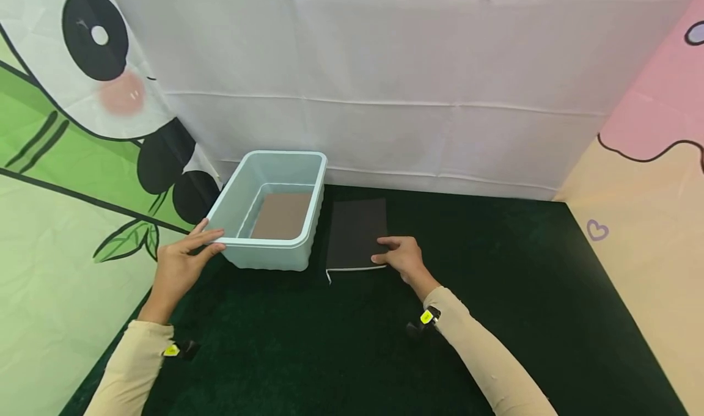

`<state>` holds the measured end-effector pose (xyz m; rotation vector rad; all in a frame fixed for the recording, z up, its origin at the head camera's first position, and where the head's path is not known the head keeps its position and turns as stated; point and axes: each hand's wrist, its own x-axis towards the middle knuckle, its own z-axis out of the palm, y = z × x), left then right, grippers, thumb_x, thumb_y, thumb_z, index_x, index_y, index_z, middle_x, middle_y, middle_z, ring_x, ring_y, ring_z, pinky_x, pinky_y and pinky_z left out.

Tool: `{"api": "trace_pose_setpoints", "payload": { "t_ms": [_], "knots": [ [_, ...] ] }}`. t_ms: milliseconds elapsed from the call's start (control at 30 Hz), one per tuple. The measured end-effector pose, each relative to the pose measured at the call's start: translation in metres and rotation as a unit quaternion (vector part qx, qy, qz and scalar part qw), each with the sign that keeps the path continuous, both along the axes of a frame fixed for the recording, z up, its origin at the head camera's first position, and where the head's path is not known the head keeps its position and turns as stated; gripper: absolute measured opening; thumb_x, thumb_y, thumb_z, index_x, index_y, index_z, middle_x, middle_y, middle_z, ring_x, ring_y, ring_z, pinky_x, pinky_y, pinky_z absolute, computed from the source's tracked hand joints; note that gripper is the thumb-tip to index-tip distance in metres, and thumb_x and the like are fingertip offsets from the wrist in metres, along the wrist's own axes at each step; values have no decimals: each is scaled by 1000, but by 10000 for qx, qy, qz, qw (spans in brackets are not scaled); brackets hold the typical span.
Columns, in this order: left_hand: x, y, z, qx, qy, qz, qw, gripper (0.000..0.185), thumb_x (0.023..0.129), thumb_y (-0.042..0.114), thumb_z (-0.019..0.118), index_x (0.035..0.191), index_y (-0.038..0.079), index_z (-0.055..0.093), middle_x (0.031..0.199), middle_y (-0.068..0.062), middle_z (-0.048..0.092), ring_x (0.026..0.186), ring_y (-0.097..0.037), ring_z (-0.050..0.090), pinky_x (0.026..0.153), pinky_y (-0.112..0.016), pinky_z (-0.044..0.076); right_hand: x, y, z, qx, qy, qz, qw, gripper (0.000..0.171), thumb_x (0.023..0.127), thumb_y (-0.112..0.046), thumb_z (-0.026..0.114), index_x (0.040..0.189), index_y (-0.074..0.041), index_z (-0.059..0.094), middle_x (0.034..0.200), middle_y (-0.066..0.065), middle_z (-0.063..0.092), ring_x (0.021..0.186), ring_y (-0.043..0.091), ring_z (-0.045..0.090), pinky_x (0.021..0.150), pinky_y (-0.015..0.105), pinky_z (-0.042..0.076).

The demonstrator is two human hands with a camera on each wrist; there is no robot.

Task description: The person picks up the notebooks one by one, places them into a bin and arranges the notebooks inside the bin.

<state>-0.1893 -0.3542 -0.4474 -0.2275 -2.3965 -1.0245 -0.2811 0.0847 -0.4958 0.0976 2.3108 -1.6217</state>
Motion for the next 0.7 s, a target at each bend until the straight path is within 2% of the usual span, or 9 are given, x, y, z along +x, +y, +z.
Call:
{"api": "trace_pose_setpoints", "payload": {
  "t_ms": [133, 267, 500, 700],
  "knots": [
    [0, 0, 0, -18, 4, 0, 10000, 30, 87, 11, 81, 117, 8, 78, 130, -18, 68, 135, -36, 55, 96, -3, 33, -4, 4, 2, -470, -321, 299, 9979, 55, 85, -4, 83, 137, -6, 65, 160, 19, 38, 146, 37, 38, 116, 53, 35],
    [0, 0, -1, -63, -53, 27, 10000, 30, 87, 11, 81, 117, 6, 77, 133, -18, 66, 135, -36, 55, 95, -2, 32, -7, 5, 5, -957, -695, 531, 9916, 56, 88, -3, 79, 141, -5, 60, 165, 18, 30, 144, 37, 41, 117, 53, 33],
    [1, 0, 1, -34, -108, 32, 9999, 30, 87, 12, 81, 117, 6, 78, 135, -18, 65, 134, -38, 55, 95, -3, 32, -4, 10, 11, -1731, -1098, 205, 9785, 62, 91, 1, 75, 148, -5, 53, 170, 16, 15, 154, 36, 23, 121, 55, 22],
    [1, -1, 3, -78, -154, 71, 9998, 30, 88, 13, 81, 116, 6, 78, 139, -17, 62, 131, -40, 57, 97, -5, 34, 1, 16, 16, -2388, -1301, -52, 9623, 63, 94, -1, 71, 152, -7, 47, 171, 12, 11, 143, 28, 37, 123, 49, 21]
  ]
}}
